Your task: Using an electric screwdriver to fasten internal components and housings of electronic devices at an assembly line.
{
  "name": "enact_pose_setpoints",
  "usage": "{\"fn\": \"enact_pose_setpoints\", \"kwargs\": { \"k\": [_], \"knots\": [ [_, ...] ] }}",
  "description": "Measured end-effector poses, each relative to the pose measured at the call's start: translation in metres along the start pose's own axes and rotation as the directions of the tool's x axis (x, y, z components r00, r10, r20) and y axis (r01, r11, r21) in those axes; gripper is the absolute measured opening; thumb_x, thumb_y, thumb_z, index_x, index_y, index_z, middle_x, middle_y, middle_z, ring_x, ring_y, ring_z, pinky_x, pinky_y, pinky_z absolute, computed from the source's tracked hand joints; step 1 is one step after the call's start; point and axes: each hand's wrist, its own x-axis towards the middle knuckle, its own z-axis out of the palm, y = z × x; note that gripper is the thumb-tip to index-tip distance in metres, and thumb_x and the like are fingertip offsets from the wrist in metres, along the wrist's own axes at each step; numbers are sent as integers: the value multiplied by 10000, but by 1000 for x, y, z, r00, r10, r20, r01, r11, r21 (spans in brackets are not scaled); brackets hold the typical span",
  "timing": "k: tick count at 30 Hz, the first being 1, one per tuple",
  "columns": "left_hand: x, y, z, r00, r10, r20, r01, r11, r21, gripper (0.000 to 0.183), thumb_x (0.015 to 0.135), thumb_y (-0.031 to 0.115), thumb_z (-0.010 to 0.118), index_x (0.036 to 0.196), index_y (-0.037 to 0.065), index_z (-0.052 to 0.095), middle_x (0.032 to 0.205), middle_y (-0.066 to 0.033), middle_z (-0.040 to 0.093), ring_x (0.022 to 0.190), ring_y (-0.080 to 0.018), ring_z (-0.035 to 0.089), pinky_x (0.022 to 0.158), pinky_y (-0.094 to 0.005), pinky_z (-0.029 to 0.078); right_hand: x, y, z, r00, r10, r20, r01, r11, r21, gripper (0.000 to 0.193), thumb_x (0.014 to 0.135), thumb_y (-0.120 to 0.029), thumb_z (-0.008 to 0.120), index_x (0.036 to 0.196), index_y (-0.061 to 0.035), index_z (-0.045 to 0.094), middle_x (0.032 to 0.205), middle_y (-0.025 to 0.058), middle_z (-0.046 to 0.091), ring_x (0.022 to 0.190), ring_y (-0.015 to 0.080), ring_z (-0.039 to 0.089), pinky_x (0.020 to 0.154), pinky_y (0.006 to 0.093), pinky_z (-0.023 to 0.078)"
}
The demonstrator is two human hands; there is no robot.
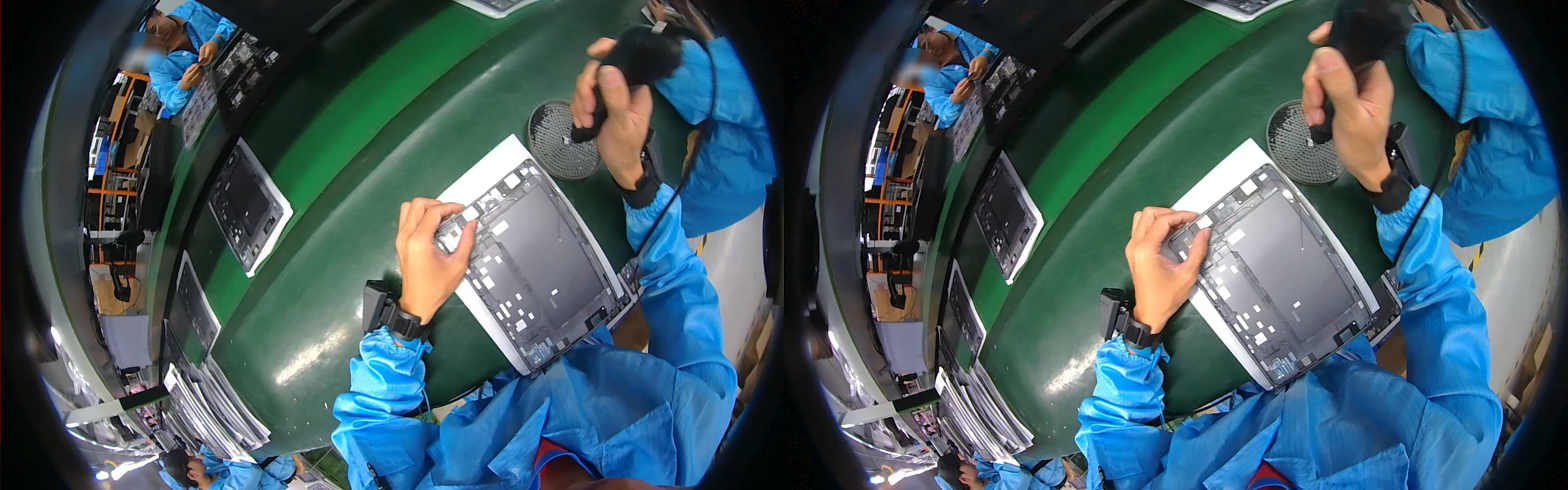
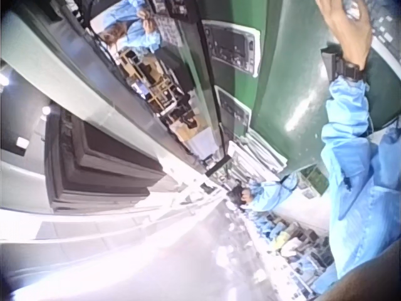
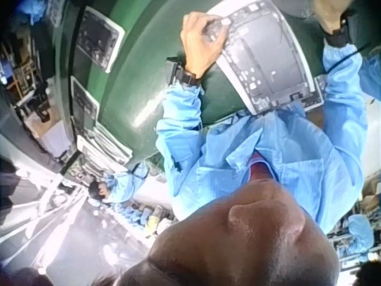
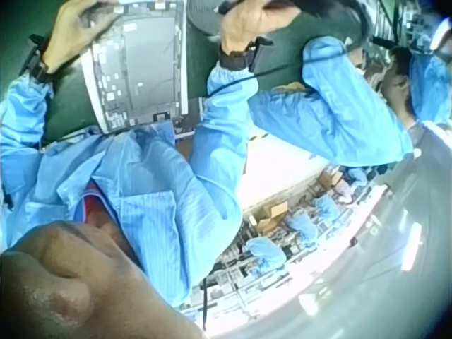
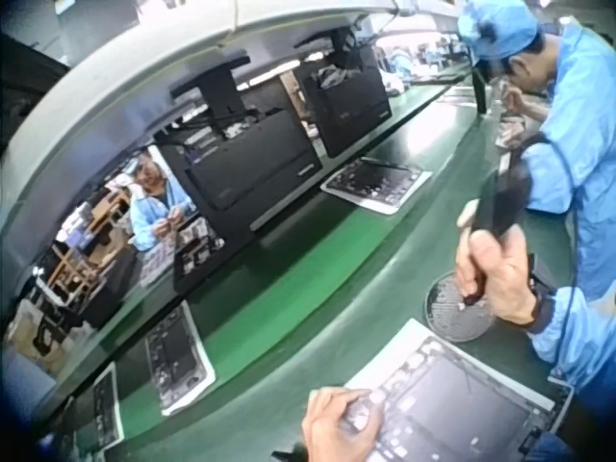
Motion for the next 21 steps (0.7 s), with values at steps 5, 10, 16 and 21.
{"fn": "enact_pose_setpoints", "kwargs": {
  "k": [5, 10, 16, 21],
  "knots": [
    [-3, -2, 3, 999, -3, -49, 4, 1000, 29, 237, 697, 38, 825, 907, 18, 715, 869, -108, 635, 846, -279, 575, 750, -371, 477, -11, -27, 75, 997, 22, 75, -33, 988, 153, 407, 1024, -404, 531, 1158, -24, 470, 662, 43, 464, 484, 110, 432, 442, 266, 396],
    [-2, 4, 6, 997, -9, -72, 10, 1000, 27, 220, 706, 65, 825, 888, 29, 707, 856, -90, 618, 844, -275, 558, 774, -372, 450, -32, -12, 115, 966, 116, 232, -173, 954, 245, 391, 1021, -375, 561, 1139, -17, 456, 646, 56, 481, 471, 112, 437, 432, 274, 394],
    [-5, 1, 5, 998, -37, -52, 38, 999, 18, 219, 720, 90, 815, 893, 27, 696, 879, -87, 618, 871, -278, 551, 810, -386, 433, -38, -5, 115, 962, 129, 242, -174, 969, 174, 396, 1032, -398, 548, 1125, -21, 473, 639, 45, 475, 482, 99, 438, 441, 255, 392],
    [-5, 0, 4, 999, -32, -40, 33, 999, 7, 224, 726, 87, 809, 902, 29, 684, 878, -86, 613, 878, -284, 550, 803, -390, 426, -41, -3, 118, 964, 142, 227, -179, 972, 153, 388, 1035, -399, 542, 1116, -25, 474, 640, 42, 476, 475, 94, 428, 441, 250, 391]
  ]
}}
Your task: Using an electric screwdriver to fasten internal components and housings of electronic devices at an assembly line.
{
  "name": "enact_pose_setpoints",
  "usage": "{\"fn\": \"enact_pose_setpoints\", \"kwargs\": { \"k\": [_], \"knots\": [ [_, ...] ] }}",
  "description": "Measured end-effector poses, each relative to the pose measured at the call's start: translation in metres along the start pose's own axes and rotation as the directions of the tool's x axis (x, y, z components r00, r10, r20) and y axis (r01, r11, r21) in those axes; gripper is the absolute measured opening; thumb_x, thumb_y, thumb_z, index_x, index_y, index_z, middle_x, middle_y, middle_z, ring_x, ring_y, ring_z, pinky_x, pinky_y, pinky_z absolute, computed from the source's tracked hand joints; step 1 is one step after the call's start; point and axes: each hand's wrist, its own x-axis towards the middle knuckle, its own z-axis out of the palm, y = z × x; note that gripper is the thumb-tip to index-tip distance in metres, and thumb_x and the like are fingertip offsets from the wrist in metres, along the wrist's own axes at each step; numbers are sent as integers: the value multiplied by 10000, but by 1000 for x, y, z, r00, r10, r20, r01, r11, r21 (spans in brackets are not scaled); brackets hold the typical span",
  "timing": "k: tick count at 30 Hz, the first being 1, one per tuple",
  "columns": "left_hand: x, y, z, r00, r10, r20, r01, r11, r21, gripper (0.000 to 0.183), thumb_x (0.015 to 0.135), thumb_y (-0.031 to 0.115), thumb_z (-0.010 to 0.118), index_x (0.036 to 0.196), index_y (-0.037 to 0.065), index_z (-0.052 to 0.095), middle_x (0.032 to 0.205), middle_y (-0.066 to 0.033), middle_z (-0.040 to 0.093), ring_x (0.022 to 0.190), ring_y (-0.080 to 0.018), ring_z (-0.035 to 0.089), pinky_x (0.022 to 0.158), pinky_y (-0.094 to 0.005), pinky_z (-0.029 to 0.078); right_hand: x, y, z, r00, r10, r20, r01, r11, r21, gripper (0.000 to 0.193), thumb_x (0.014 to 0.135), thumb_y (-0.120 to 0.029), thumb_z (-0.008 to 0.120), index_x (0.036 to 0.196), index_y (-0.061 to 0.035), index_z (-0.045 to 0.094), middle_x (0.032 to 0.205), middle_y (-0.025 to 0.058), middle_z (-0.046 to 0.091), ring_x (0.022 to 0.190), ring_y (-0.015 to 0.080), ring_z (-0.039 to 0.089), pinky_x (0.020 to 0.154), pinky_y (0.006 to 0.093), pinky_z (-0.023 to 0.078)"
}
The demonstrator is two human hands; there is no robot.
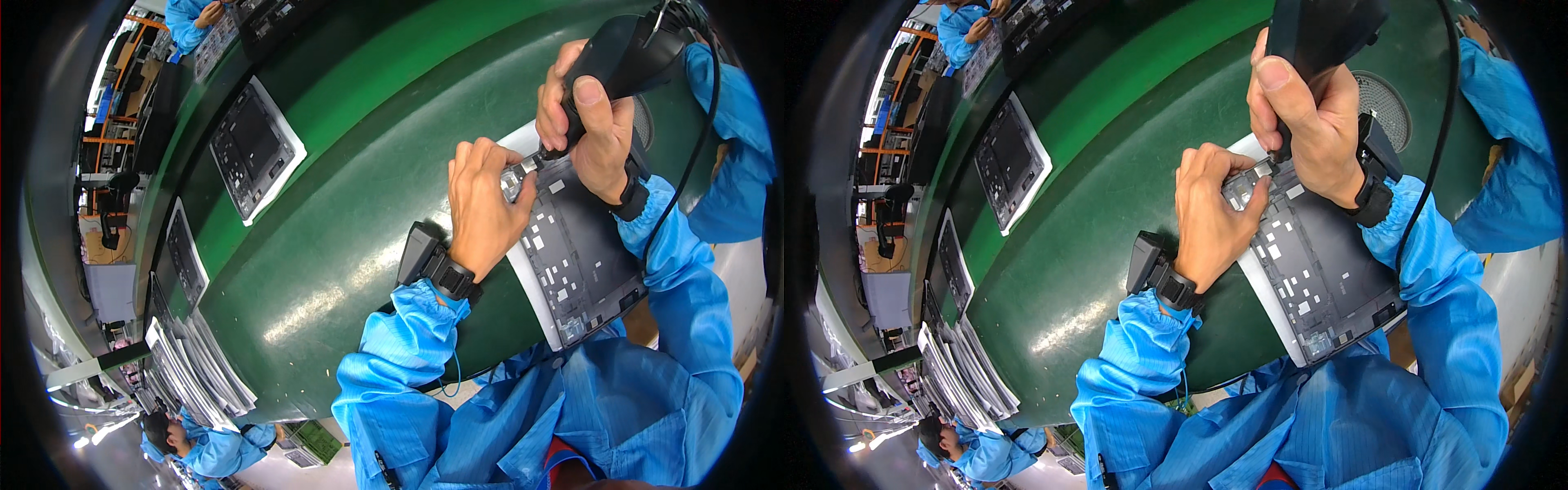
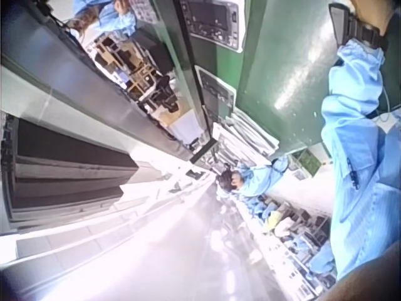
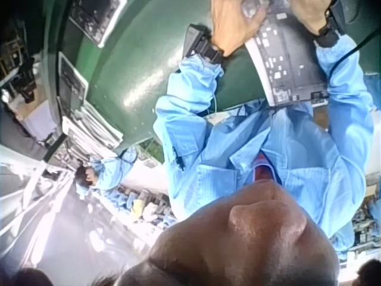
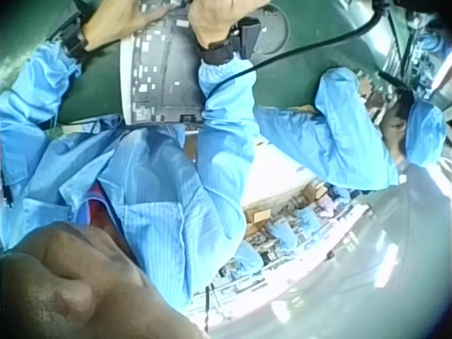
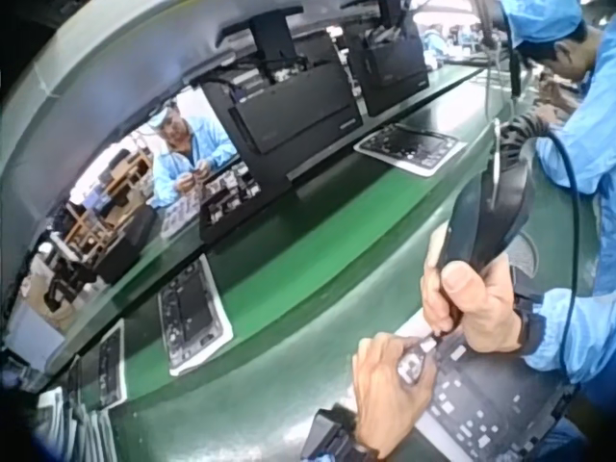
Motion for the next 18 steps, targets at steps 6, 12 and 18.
{"fn": "enact_pose_setpoints", "kwargs": {
  "k": [6, 12, 18],
  "knots": [
    [0, 0, -1, 1000, -12, 14, 12, 1000, 2, 224, 730, 91, 806, 908, 29, 684, 886, -90, 614, 880, -285, 552, 812, -395, 417, 0, 1, -1, 1000, 1, 17, -1, 1000, 5, 390, 1034, -404, 546, 1092, -25, 473, 639, 38, 476, 475, 92, 428, 441, 246, 387],
    [1, 0, -1, 1000, -9, 8, 9, 1000, -9, 222, 729, 91, 807, 900, 31, 679, 883, -90, 612, 886, -282, 556, 807, -393, 415, 0, 2, -2, 1000, 1, 21, -1, 1000, -1, 390, 1033, -399, 547, 1088, -21, 468, 640, 40, 474, 477, 95, 432, 440, 242, 381],
    [1, 0, 0, 1000, -9, 4, 9, 1000, -11, 224, 727, 85, 805, 901, 34, 673, 882, -86, 608, 879, -283, 551, 799, -395, 413, -1, 3, -2, 999, 2, 34, -2, 1000, -13, 408, 1029, -406, 559, 1104, -18, 459, 645, 43, 475, 477, 99, 428, 440, 243, 377]
  ]
}}
